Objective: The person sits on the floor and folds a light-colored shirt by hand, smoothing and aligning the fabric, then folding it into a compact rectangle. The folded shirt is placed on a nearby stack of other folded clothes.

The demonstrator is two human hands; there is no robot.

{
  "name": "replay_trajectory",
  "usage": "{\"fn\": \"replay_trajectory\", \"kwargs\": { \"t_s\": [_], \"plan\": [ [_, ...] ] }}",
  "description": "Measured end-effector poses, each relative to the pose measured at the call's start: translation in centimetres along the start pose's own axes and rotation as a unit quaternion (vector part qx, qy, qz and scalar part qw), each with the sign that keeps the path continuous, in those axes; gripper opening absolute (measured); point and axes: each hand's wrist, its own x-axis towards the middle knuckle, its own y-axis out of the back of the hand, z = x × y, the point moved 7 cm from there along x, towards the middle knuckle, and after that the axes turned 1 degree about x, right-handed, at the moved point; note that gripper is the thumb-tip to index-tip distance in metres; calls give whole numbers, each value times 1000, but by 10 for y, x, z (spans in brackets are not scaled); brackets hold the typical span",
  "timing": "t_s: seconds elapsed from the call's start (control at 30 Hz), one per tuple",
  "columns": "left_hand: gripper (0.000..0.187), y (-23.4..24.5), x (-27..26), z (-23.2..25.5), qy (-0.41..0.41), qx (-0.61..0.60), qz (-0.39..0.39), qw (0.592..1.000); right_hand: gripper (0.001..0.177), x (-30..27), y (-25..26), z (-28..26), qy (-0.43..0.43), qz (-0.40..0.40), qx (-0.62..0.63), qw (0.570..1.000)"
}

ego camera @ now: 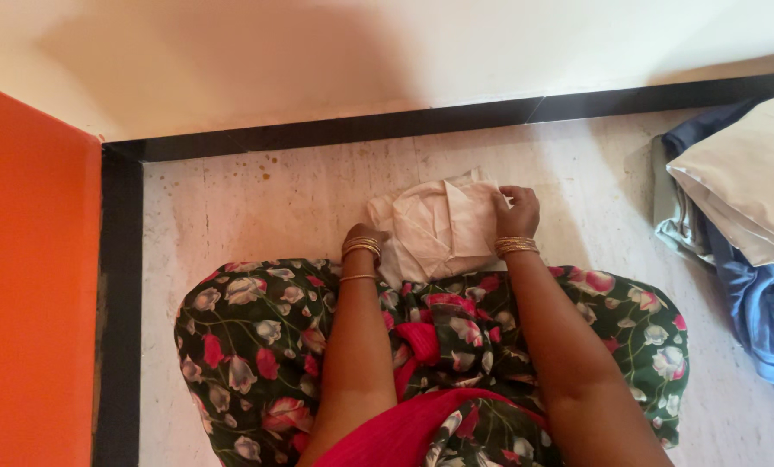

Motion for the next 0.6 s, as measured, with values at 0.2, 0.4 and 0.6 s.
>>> {"fn": "replay_trajectory", "kwargs": {
  "t_s": [0.2,0.4,0.6],
  "plan": [
    [34,-8,19,7,-70,22,69,995,24,-7,-23,17,-75,-52,65,994],
    [48,-9,4,-8,17,-45,20,999,33,-7,-48,50,-93,-139,21,986],
    [39,-8,28,-8,-52,4,75,996,30,-8,-51,56,-101,-132,52,985]
  ]
}}
